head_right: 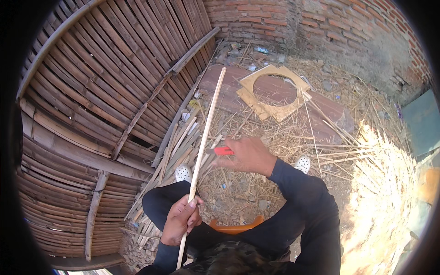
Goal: The person sits on the ground and uses a red utility knife to shave a long, thin bamboo strip. They hold the strip with their left hand and repeatedly scrape the blade along its length to remove the outer layer, creating fine shavings that fall to the ground.
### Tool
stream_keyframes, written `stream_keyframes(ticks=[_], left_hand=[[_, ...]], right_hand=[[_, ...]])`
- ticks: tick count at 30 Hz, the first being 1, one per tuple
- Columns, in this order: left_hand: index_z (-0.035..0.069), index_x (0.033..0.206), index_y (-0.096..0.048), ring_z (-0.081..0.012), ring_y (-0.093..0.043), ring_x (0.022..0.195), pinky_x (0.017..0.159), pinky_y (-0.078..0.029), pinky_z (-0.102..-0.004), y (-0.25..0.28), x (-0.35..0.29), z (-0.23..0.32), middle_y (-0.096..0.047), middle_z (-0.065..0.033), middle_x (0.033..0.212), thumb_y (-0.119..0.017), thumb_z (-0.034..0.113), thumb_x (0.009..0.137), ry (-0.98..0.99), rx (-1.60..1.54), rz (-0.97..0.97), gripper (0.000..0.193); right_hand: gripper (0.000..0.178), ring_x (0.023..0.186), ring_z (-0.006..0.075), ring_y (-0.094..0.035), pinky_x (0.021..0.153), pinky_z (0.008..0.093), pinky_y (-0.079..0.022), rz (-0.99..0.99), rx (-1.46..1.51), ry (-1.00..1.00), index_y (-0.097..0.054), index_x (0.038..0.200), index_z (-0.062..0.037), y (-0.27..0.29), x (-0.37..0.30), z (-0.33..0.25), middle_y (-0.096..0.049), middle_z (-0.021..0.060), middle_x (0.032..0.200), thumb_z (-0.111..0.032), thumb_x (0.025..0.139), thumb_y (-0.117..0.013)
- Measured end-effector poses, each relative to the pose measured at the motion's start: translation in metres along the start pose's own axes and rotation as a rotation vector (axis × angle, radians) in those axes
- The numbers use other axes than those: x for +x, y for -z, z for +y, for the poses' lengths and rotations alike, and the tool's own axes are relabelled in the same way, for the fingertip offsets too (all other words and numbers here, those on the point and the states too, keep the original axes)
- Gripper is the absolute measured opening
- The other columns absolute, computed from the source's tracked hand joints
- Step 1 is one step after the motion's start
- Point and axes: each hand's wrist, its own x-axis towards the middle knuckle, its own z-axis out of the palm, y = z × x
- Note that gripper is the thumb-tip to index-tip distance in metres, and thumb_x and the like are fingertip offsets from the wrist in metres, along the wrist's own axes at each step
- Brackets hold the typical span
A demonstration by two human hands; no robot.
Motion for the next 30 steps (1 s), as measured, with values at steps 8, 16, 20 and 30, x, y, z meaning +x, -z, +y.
stream_keyframes(ticks=[8, 16, 20, 30], left_hand=[[0.004, 0.104, -0.053, -0.0057, -0.03, 0.041, 0.046, -0.029, -0.0213, -0.04, 0.018, -0.005, -0.036, 0.0039, 0.052, -0.046, 0.023, 0.102, -0.024, 0.054, -0.039, 0.021], [0.004, 0.099, -0.051, -0.0057, -0.031, 0.042, 0.045, -0.029, -0.0207, -0.032, 0.008, -0.005, -0.036, 0.0042, 0.053, -0.046, 0.022, 0.102, -0.013, 0.108, 0.002, 0.019], [0.005, 0.099, -0.051, -0.0054, -0.03, 0.042, 0.044, -0.028, -0.0204, -0.026, 0.001, -0.002, -0.036, 0.004, 0.054, -0.045, 0.021, 0.102, -0.031, 0.083, -0.026, 0.018], [0.006, 0.1, -0.05, -0.0051, -0.031, 0.046, 0.046, -0.028, -0.0208, -0.04, -0.033, 0.005, -0.037, 0.0036, 0.056, -0.046, 0.022, 0.102, -0.038, 0.094, -0.044, 0.017]], right_hand=[[0.066, 0.047, 0.0321, -0.058, 0.043, 0.0412, -0.043, 0.264, 0.052, -0.006, -0.059, 0.067, -0.0075, -0.01, -0.002, 0.027, -0.053, 0.0106, 0.049, -0.071, 0.084, -0.049], [0.066, 0.045, 0.0291, -0.059, 0.042, 0.04, -0.044, 0.242, -0.035, 0.23, -0.06, 0.064, -0.0082, -0.031, -0.021, -0.005, -0.054, 0.0105, 0.049, -0.072, 0.082, -0.051], [0.068, 0.044, 0.0283, -0.06, 0.042, 0.0388, -0.046, 0.302, -0.054, 0.006, -0.064, 0.065, -0.0081, -0.017, 0.008, 0.026, -0.054, 0.0097, 0.046, -0.072, 0.083, -0.049], [0.067, 0.043, 0.0283, -0.057, 0.042, 0.0402, -0.043, 0.342, -0.1, 0.166, -0.063, 0.063, -0.0102, 0.006, -0.005, 0.016, -0.054, 0.01, 0.048, -0.073, 0.083, -0.048]])
